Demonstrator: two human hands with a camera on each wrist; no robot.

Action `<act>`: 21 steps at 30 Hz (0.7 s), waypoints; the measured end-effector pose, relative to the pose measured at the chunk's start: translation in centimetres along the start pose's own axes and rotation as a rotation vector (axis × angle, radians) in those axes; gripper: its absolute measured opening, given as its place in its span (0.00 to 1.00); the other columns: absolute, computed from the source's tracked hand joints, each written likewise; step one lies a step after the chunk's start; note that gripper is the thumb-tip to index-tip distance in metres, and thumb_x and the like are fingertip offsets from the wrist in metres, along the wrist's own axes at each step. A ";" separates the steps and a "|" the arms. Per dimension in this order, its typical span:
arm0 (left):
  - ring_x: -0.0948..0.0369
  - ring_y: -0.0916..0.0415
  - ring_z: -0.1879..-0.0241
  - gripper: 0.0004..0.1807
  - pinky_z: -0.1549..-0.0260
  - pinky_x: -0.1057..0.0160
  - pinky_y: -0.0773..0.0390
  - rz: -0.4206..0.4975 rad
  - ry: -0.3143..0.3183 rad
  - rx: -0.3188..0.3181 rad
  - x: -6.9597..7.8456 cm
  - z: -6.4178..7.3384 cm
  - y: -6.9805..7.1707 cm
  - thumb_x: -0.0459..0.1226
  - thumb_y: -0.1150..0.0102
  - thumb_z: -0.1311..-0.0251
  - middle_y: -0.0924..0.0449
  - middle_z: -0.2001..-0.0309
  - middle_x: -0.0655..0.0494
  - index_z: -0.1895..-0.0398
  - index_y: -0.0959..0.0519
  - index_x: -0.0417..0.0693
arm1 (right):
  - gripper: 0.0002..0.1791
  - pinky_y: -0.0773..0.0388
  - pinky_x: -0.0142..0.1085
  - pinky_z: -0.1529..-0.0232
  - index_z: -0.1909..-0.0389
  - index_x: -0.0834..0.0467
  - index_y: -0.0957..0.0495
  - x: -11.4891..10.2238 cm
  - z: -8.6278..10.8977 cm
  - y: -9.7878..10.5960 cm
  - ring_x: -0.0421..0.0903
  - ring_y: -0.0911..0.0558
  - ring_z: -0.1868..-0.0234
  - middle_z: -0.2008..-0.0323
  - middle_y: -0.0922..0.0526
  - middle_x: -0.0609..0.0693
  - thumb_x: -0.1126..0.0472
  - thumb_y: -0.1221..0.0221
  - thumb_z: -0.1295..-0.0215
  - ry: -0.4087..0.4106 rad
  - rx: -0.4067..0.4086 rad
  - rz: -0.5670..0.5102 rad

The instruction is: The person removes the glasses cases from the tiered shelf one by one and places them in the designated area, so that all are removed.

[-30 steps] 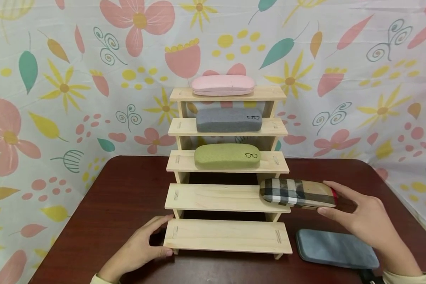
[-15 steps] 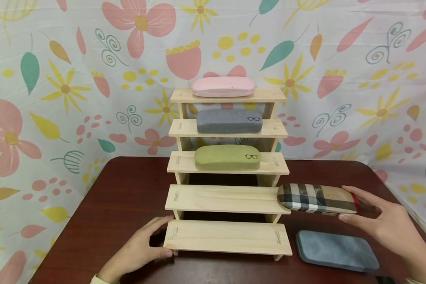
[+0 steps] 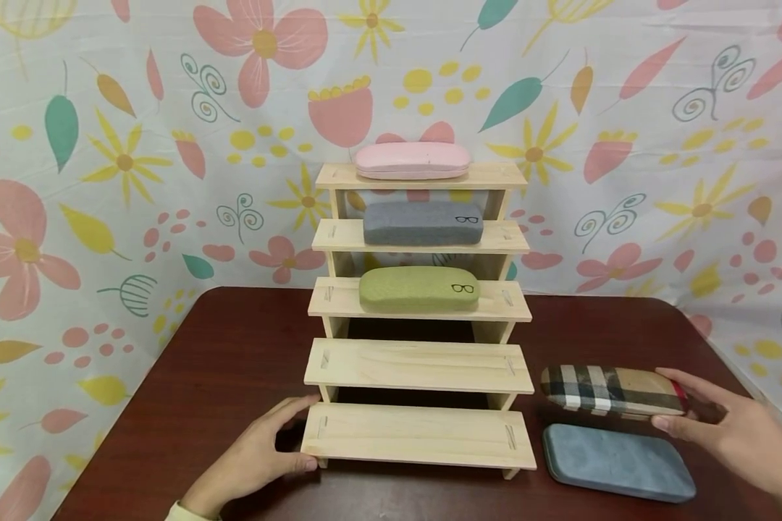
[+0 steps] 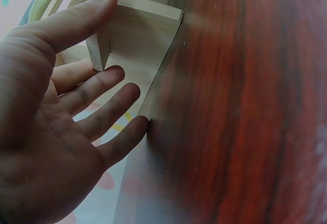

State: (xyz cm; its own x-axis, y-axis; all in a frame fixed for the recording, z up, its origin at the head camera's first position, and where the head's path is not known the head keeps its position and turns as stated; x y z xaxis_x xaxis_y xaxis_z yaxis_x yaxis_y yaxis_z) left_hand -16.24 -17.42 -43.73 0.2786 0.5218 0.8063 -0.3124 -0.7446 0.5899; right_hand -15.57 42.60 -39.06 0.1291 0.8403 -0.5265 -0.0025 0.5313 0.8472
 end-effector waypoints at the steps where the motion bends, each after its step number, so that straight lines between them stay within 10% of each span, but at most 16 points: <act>1: 0.52 0.30 0.38 0.43 0.44 0.46 0.28 0.000 0.004 -0.001 0.0 0.0 0.0 0.53 0.24 0.49 0.29 0.35 0.64 0.28 0.32 0.65 | 0.53 0.29 0.37 0.76 0.21 0.65 0.50 0.3 -0.1 -0.3 0.44 0.24 0.76 0.77 0.21 0.50 0.40 0.36 0.35 -0.014 -0.037 -0.014; 8: 0.51 0.31 0.38 0.43 0.45 0.43 0.29 -0.009 0.043 -0.005 -0.3 -0.1 0.0 0.53 0.24 0.50 0.30 0.34 0.63 0.28 0.32 0.65 | 0.56 0.23 0.41 0.72 0.22 0.67 0.53 2.1 -0.8 -2.0 0.49 0.19 0.72 0.77 0.19 0.51 0.40 0.35 0.35 -0.048 -0.163 -0.032; 15: 0.47 0.32 0.37 0.44 0.45 0.40 0.30 0.015 0.050 -0.012 -0.5 -0.1 0.0 0.53 0.24 0.50 0.31 0.33 0.58 0.28 0.32 0.64 | 0.56 0.25 0.43 0.73 0.23 0.69 0.51 2.9 -1.8 -3.0 0.50 0.22 0.74 0.42 0.34 0.81 0.40 0.34 0.38 -0.028 -0.206 -0.001; 21: 0.51 0.32 0.36 0.44 0.44 0.42 0.30 0.002 0.050 -0.008 -0.6 -0.1 0.0 0.54 0.24 0.50 0.31 0.34 0.63 0.28 0.33 0.68 | 0.48 0.26 0.41 0.77 0.24 0.72 0.51 3.3 -1.8 -3.5 0.49 0.26 0.80 0.44 0.33 0.76 0.49 0.37 0.30 0.007 -0.258 -0.100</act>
State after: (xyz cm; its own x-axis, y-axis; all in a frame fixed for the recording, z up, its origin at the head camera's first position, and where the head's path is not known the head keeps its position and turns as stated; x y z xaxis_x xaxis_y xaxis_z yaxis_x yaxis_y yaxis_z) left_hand -16.48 -17.64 -44.19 0.2319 0.5410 0.8084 -0.3204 -0.7422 0.5886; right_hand -16.88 43.72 -43.90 0.1348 0.7826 -0.6078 -0.2427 0.6208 0.7455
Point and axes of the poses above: each hand's wrist, its own z-axis away from the middle knuckle, its own y-axis out of the back of the hand, x = y × z, the point moved 6 cm from there along -z, towards the middle knuckle
